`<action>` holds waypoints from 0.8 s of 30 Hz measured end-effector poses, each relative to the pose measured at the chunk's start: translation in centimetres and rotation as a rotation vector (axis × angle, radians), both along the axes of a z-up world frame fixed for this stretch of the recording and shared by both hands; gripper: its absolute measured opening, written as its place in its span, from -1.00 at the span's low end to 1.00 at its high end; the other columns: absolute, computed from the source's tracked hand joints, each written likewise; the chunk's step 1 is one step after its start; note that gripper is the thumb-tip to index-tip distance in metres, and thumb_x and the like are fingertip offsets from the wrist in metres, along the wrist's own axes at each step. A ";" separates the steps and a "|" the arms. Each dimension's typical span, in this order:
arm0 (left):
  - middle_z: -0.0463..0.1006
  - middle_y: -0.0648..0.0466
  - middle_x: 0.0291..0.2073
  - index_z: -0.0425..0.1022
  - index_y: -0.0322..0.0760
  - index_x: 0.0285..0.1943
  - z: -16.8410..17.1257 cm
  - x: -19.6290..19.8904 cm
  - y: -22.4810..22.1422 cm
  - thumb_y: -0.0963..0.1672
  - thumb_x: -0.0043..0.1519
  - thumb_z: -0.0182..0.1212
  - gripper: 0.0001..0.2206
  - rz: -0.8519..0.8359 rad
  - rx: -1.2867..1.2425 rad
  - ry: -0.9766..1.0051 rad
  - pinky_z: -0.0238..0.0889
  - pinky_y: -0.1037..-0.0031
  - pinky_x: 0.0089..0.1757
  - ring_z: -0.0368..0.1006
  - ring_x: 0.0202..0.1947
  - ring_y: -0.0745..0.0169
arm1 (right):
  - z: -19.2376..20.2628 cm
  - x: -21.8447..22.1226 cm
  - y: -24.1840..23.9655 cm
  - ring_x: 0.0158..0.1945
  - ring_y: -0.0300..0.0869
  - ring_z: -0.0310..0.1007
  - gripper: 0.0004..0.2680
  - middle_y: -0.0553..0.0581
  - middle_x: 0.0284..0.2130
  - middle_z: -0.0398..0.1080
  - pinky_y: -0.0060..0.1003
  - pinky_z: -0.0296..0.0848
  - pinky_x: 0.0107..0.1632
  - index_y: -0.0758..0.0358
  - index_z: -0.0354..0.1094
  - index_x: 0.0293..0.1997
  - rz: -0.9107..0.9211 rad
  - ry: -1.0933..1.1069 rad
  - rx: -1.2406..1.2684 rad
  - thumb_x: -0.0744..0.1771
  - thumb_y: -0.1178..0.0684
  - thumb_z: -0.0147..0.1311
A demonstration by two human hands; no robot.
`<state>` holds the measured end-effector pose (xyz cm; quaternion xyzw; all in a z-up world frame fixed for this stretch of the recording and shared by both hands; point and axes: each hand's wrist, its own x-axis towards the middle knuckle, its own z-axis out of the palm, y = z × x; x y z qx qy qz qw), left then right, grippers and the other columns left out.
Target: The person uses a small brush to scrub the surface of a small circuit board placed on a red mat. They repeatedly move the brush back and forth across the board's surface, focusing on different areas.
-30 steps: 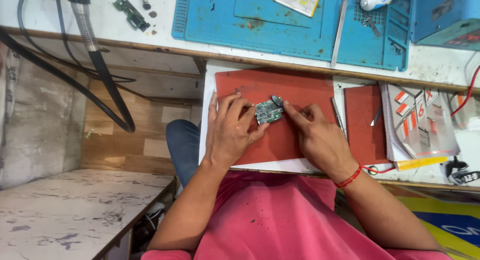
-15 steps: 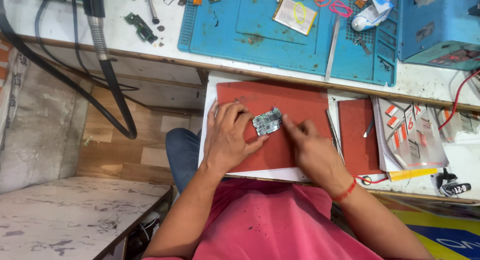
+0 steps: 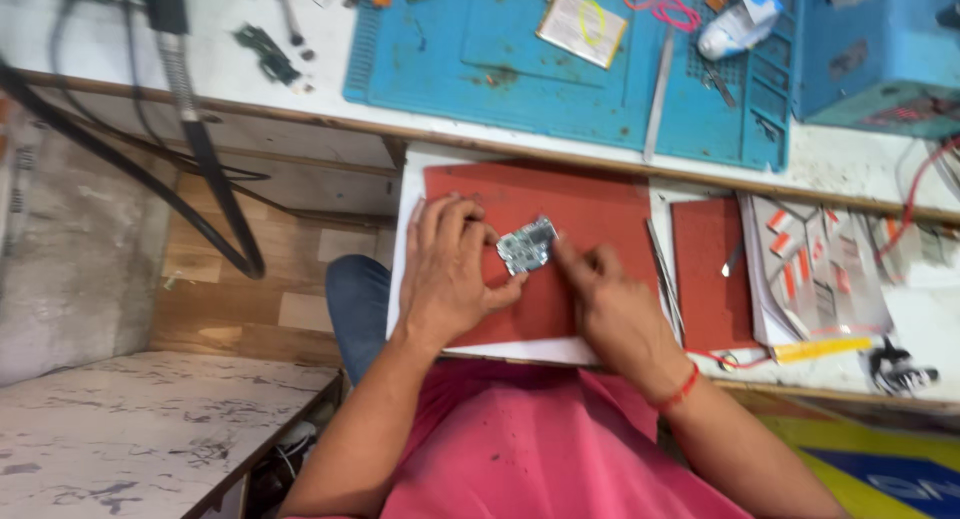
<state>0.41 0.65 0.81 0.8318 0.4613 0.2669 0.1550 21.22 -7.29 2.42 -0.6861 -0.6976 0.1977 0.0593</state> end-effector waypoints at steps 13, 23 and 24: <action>0.41 -0.01 0.03 0.51 -0.24 -0.19 -0.7 -0.4 -0.6 0.01 -0.09 0.55 -0.58 0.000 0.002 -0.033 -0.04 -0.05 0.31 0.24 0.27 -0.11 | 0.1 -1.1 -0.2 -0.25 0.31 0.49 -0.57 0.38 -0.05 0.38 0.15 0.49 -0.19 0.10 0.19 0.40 0.022 0.063 0.012 0.33 0.21 -0.10; 0.41 0.00 0.04 0.53 -0.24 -0.15 -0.4 -0.2 0.0 0.00 -0.17 0.56 -0.53 -0.003 0.017 -0.038 -0.06 -0.05 0.32 0.24 0.26 -0.11 | -0.3 -0.7 0.7 -0.39 0.18 0.52 -0.50 0.25 -0.06 0.39 0.07 0.52 -0.29 -0.05 0.17 0.43 0.129 -0.032 0.024 0.28 0.24 -0.10; 0.40 -0.03 0.06 0.52 -0.26 -0.15 -0.2 -0.3 0.0 0.01 -0.16 0.56 -0.53 -0.011 0.040 -0.048 -0.05 -0.05 0.31 0.23 0.27 -0.13 | -0.2 -0.9 0.7 -0.41 0.16 0.52 -0.50 0.23 -0.06 0.39 0.06 0.52 -0.29 -0.07 0.20 0.41 0.173 0.018 0.047 0.27 0.25 -0.09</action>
